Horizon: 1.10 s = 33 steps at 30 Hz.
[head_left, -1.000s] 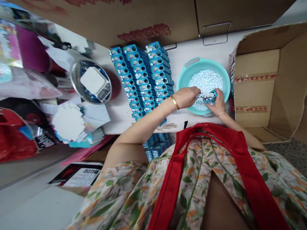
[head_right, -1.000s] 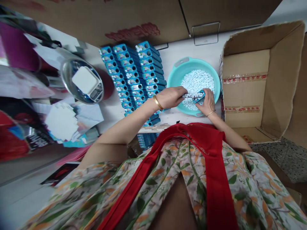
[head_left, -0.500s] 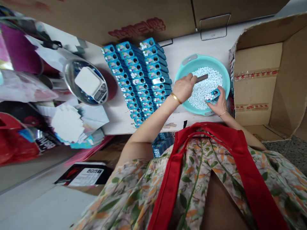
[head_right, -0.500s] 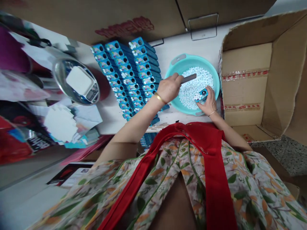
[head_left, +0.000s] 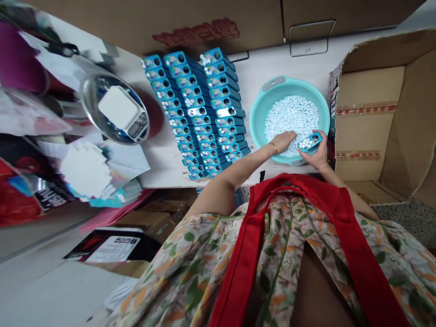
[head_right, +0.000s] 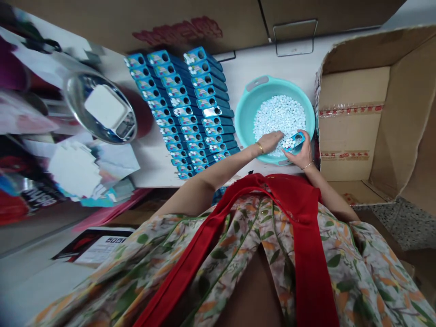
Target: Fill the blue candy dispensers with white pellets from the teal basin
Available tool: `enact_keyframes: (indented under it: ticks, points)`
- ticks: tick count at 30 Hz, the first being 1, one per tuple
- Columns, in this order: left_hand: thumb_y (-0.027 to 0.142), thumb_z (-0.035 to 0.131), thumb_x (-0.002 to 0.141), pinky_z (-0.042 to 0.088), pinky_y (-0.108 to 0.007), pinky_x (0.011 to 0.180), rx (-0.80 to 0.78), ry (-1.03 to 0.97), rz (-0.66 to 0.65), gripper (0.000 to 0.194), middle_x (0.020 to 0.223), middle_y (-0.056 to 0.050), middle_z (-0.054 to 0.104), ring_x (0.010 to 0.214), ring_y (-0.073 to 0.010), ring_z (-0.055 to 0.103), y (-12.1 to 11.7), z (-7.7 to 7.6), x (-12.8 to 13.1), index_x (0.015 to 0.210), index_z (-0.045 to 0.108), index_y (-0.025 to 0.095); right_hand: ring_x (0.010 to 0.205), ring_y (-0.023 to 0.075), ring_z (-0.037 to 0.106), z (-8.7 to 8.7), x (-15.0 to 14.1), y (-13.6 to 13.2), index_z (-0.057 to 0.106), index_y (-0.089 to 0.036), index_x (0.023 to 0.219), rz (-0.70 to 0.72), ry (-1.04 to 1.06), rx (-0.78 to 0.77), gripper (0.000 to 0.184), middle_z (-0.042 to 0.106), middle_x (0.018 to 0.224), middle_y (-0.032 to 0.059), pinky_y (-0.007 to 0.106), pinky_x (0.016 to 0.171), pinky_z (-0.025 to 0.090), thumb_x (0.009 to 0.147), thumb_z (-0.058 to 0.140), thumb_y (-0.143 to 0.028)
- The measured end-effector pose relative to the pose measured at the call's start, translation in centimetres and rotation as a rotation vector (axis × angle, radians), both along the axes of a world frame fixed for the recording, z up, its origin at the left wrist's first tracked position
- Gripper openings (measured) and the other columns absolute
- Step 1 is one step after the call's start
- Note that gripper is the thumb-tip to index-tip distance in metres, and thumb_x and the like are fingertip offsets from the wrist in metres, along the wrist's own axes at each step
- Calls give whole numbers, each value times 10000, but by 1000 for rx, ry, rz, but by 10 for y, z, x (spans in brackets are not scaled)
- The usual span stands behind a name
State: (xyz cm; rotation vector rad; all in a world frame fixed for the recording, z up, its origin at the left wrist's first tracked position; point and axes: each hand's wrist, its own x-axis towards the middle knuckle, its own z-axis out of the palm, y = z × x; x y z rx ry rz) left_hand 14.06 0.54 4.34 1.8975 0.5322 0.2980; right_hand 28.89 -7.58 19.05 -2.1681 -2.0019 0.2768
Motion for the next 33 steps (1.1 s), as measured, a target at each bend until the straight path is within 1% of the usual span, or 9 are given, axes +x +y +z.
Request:
enact_keyframes:
  ticks: [4,8,14,17,21,25,29,31,33]
  points:
    - [145,505,974,500,-391,1165,-153,-157,-13,500,1489,-207,663,1308,-269,640,-1,-7,-4,1468,553,89,1384,369,642,8,1,1,369,-202,1505,25,32,46,1014,591,1458,204,657,1243,523,756,823,-715]
    - [298,552,987,538,-375,1034,-270,-309,37,453,1367,-217,690,1093,-242,652,12,-10,-23,1382,569,76,1354,355,657,17,-6,-9,386,-214,1497,38,64,61,973,608,1446,190,638,1216,552,765,840,-666]
    - [453,567,1014,539,-353,949,-157,-405,146,431,1318,-167,684,1006,-223,632,38,2,-90,1328,578,159,1408,370,628,2,-12,-9,382,-199,1513,-10,-7,52,997,577,1501,217,661,1250,525,747,892,-581]
    - [380,547,1017,539,-355,943,-59,-350,122,410,1297,-154,698,994,-219,636,47,27,-127,1356,586,153,1465,386,583,-15,-11,4,356,-185,1540,-16,-39,51,1004,553,1533,227,685,1284,481,753,882,-521]
    - [262,540,1011,543,-365,988,84,-140,37,409,1288,-162,723,1077,-246,683,52,77,-153,1387,624,125,1530,397,526,-27,-14,15,345,-172,1561,32,-60,13,952,532,1571,232,659,1339,420,768,825,-386]
    - [156,499,1029,554,-391,1026,243,166,-29,388,1350,-198,722,1233,-307,715,46,135,-149,1370,676,101,1577,405,483,-34,-23,15,368,-183,1556,49,-44,-14,914,522,1602,232,645,1385,356,768,804,-337]
    - [59,501,1024,579,-371,965,306,384,-11,414,1322,-230,734,1232,-331,755,29,190,-136,1406,662,63,1604,411,455,-41,-29,14,387,-195,1537,9,7,-49,916,517,1617,224,666,1398,325,732,813,-294]
    - [31,461,1039,580,-362,961,342,392,7,411,1286,-237,741,1237,-330,759,21,207,-135,1397,661,44,1588,410,472,-41,-31,14,394,-199,1519,-21,51,-65,913,524,1606,223,673,1387,339,718,821,-294]
    - [20,403,1055,575,-352,941,374,363,39,407,1236,-222,746,1209,-318,768,16,210,-138,1345,687,49,1554,402,508,-39,-33,13,396,-206,1506,-54,102,-73,912,539,1583,217,672,1366,371,715,835,-313]
